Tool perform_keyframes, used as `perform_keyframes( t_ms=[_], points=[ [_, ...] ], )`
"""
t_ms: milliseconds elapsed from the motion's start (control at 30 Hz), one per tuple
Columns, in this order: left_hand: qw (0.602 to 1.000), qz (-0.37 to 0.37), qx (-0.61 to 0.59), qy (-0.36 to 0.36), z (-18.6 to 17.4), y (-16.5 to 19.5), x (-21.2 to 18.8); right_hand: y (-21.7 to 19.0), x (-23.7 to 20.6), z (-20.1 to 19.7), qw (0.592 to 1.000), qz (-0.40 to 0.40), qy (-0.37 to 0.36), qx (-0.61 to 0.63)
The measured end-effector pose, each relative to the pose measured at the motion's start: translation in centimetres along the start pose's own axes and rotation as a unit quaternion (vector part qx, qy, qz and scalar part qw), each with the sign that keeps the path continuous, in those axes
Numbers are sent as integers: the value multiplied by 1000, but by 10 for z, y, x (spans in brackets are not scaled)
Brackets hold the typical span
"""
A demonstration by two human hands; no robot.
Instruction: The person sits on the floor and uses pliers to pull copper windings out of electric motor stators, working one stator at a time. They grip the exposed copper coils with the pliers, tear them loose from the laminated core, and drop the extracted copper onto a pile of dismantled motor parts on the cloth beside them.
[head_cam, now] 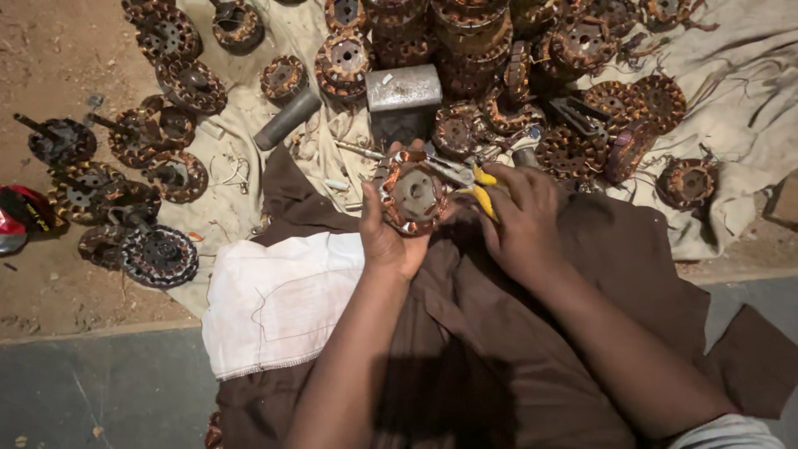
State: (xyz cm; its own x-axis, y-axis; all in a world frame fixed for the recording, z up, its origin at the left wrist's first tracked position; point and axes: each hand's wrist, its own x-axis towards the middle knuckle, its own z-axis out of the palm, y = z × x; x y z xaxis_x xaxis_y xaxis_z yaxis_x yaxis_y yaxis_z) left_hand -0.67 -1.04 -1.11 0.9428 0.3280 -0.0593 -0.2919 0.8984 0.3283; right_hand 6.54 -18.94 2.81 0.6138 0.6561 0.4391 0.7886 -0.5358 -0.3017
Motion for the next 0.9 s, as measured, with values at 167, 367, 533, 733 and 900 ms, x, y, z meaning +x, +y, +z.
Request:
perform_keyframes(
  t_ms=[167,367,533,733,900],
  points=[
    [1000,-2,3,7,0,0,-1,-2,-1,-5,1000,-7,3,-13],
    [999,25,15,23,-1,1,1,-7,5,-8,998,-14,-15,-51],
    [997,37,58,28,-1,-1,3,-9,8,-9,999,-20,-10,-39],
    [999,1,13,33,2,-3,0,-6,5,-9,998,13,-16,57],
    [1000,-2,-2,11,8,-1,-2,5,-5,4,976,73,-34,201]
  ],
)
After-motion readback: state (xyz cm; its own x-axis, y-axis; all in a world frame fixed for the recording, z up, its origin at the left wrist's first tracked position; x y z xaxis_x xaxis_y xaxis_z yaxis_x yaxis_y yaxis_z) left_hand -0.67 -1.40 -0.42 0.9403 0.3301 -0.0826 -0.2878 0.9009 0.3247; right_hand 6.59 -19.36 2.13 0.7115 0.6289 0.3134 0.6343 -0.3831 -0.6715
